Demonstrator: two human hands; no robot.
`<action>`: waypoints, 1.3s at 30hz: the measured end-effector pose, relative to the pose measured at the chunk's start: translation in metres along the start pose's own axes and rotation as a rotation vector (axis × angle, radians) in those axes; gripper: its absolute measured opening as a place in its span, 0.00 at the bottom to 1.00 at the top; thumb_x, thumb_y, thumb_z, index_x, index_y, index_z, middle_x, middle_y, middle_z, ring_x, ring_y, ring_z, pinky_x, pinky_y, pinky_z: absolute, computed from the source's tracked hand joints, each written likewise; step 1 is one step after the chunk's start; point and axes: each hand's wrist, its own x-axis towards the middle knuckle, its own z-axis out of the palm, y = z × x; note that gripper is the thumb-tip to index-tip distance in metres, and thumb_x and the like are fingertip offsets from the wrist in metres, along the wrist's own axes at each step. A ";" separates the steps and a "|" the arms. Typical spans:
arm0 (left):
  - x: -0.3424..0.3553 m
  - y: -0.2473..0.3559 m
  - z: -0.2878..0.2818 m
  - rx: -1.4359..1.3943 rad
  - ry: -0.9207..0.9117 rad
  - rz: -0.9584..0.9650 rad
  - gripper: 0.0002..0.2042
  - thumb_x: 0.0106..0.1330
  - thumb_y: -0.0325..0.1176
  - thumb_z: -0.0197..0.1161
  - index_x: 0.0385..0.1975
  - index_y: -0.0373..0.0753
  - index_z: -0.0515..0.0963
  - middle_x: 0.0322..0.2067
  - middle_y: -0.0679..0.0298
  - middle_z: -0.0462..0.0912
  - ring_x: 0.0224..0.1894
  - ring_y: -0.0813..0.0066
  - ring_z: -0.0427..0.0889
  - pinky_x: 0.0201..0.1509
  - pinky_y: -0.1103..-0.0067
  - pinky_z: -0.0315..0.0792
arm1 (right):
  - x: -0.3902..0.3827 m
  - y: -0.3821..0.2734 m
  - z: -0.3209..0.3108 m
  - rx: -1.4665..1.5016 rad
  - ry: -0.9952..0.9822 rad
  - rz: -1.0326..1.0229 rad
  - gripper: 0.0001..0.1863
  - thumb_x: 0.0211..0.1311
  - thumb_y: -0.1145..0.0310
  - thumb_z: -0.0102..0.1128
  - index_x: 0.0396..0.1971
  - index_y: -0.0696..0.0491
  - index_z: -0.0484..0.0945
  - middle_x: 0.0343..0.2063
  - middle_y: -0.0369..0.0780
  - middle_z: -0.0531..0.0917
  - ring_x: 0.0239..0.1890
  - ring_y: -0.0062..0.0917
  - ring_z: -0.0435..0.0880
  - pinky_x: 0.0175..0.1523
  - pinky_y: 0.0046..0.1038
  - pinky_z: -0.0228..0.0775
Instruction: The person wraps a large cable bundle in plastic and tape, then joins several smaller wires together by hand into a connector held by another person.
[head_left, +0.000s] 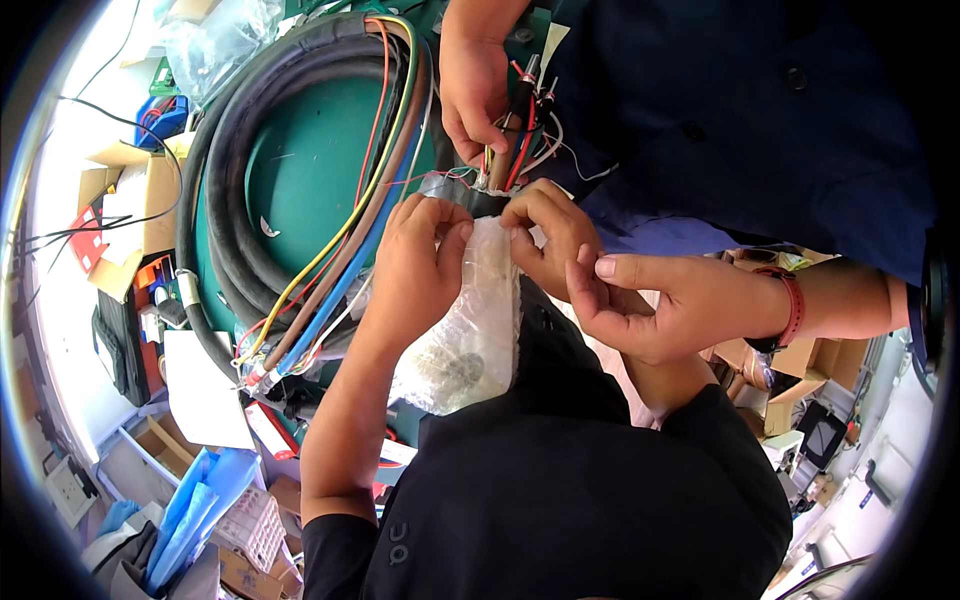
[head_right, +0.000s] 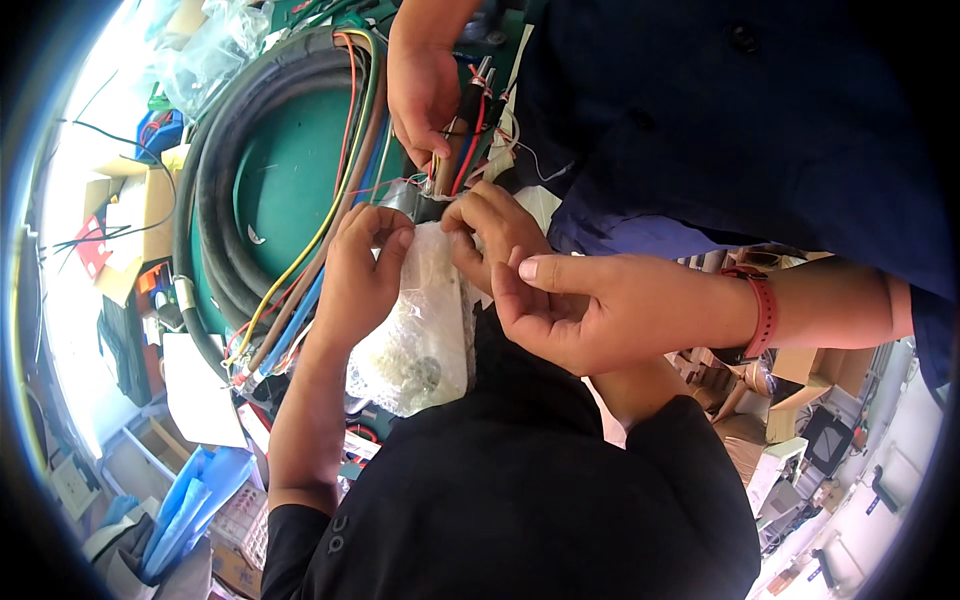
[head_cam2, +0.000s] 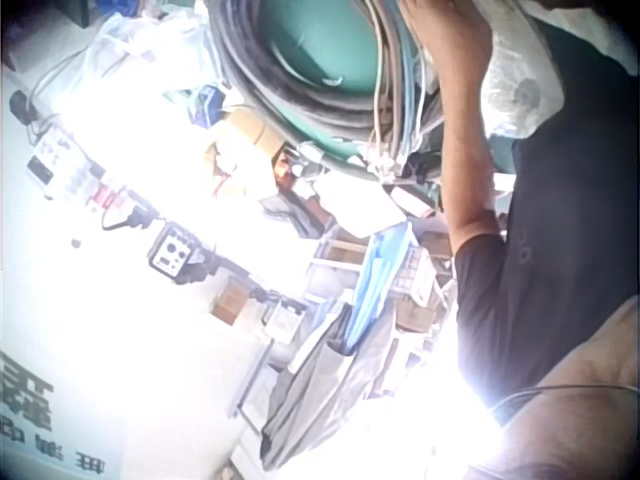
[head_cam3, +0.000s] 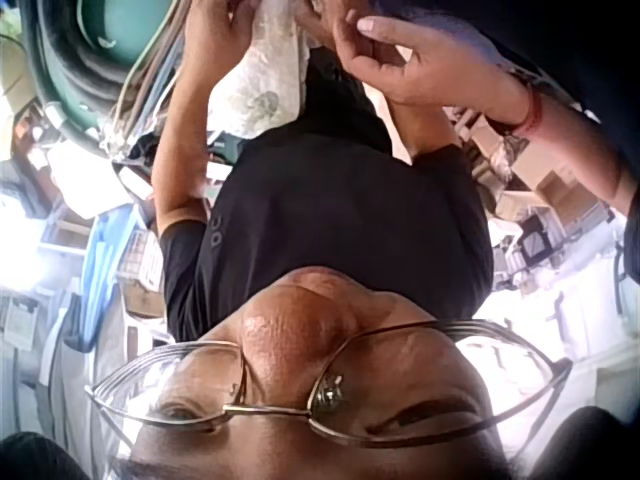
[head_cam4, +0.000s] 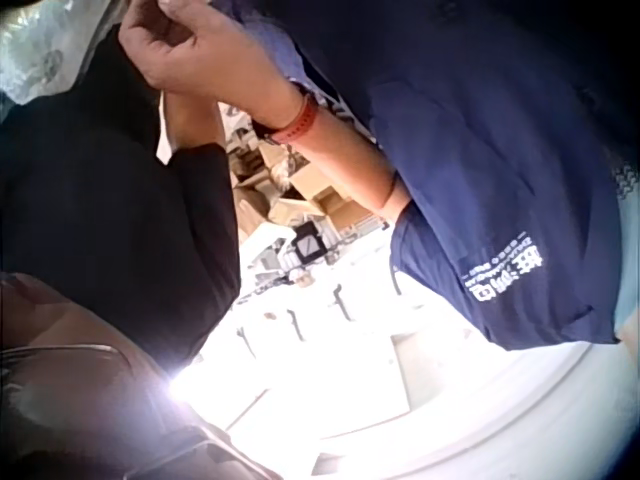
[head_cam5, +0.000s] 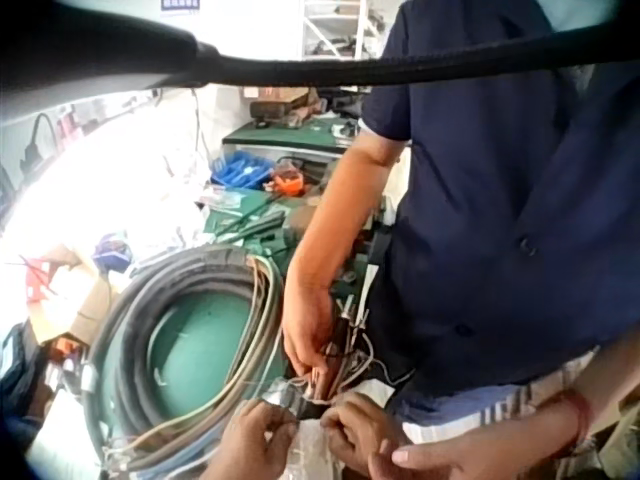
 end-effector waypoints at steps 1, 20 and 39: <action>-0.001 0.002 -0.002 0.024 -0.022 0.010 0.04 0.59 0.23 0.64 0.33 0.36 0.78 0.32 0.57 0.76 0.38 0.56 0.75 0.45 0.68 0.69 | 0.000 -0.003 -0.007 -0.063 -0.020 -0.053 0.08 0.57 0.79 0.61 0.37 0.56 0.77 0.35 0.38 0.79 0.39 0.26 0.82 0.46 0.26 0.75; 0.067 0.028 -0.019 0.532 -0.490 -0.077 0.15 0.61 0.40 0.66 0.25 0.30 0.82 0.25 0.48 0.81 0.34 0.50 0.81 0.42 0.62 0.72 | 0.033 -0.006 -0.116 -1.676 -0.125 -1.577 0.07 0.62 0.79 0.58 0.40 0.61 0.76 0.37 0.38 0.80 0.43 0.20 0.81 0.52 0.23 0.75; 0.055 0.030 -0.018 0.232 -0.409 -0.366 0.12 0.61 0.35 0.65 0.29 0.29 0.82 0.24 0.55 0.82 0.30 0.71 0.82 0.37 0.73 0.74 | 0.014 -0.003 -0.115 -1.775 -0.089 -1.725 0.13 0.67 0.69 0.55 0.46 0.62 0.73 0.44 0.39 0.79 0.49 0.21 0.78 0.59 0.24 0.69</action>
